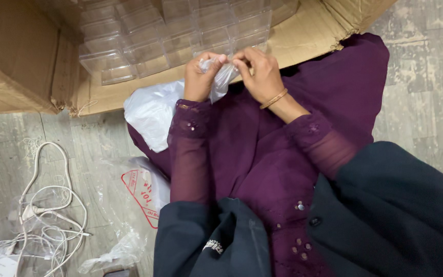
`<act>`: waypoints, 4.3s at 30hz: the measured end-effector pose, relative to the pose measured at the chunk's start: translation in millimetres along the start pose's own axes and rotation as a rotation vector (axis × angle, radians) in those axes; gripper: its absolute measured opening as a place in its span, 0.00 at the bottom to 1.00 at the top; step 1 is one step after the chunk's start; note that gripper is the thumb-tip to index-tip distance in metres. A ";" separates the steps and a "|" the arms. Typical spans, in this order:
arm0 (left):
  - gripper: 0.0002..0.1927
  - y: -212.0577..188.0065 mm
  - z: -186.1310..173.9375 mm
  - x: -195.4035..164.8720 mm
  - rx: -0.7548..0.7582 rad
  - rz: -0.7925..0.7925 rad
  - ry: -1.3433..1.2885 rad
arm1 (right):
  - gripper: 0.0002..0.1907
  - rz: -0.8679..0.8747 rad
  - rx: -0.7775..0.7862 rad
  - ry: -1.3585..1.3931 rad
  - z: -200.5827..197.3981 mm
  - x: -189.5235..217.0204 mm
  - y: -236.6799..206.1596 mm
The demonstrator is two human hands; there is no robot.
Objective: The person sits on the floor and removes clear plastic boxes from plastic bags one at a time, then stacks the boxes inside a large cardboard box in front of them. They occasionally set used bags aside and reach for a new bag to unpack the next box.
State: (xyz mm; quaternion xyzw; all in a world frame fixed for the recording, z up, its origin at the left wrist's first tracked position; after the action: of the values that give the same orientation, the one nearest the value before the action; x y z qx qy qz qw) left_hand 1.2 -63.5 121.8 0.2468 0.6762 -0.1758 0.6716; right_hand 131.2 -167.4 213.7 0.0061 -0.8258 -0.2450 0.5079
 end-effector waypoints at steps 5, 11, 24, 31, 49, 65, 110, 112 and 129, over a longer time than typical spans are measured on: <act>0.11 -1.3 14.6 -12.7 0.211 -0.013 -0.158 | 0.05 0.191 -0.104 0.700 -6.3 -15.9 9.9; 0.11 2.1 4.7 -42.0 0.053 0.097 -0.121 | 0.05 0.144 -0.094 0.173 -25.2 5.0 10.5; 0.14 1.2 4.3 -42.5 -0.029 0.007 -0.093 | 0.03 0.030 -0.063 0.153 -24.3 12.1 7.0; 0.19 -2.0 19.4 -32.7 0.210 -0.011 -0.101 | 0.06 0.489 -0.110 1.118 -11.3 -43.5 -1.2; 0.17 40.8 35.7 15.9 -0.324 0.052 0.927 | 0.21 -0.002 -0.062 -0.361 -65.2 -113.8 39.3; 0.08 17.4 67.1 55.1 -0.034 -0.105 0.093 | 0.04 0.384 -0.168 0.490 -78.3 -163.2 -37.1; 0.12 -2.6 52.6 44.0 0.310 -0.159 -0.183 | 0.28 0.132 0.176 0.550 -81.6 -105.0 -15.2; 0.13 -4.1 45.9 37.4 0.285 -0.148 -0.180 | 0.25 0.444 0.318 0.765 -16.4 -104.2 -29.8; 0.12 -6.0 40.4 64.2 0.126 -0.115 -0.009 | 0.05 0.395 -0.026 0.564 -12.5 -110.4 -34.0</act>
State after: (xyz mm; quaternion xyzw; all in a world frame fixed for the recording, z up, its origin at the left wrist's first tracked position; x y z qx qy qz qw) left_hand 32.5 -85.1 56.0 0.2486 0.6737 -0.2571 0.6467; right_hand 187.0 -173.8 112.0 -0.0929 -0.6350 -0.1409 0.7539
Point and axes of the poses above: each hand's wrist, its own y-axis towards the middle knuckle, its own z-axis out of the palm, x = y × z, the point moved 7 cm from there along y, towards the middle knuckle, and after that the axes turned 15 degrees about y, right-handed, at the moved point
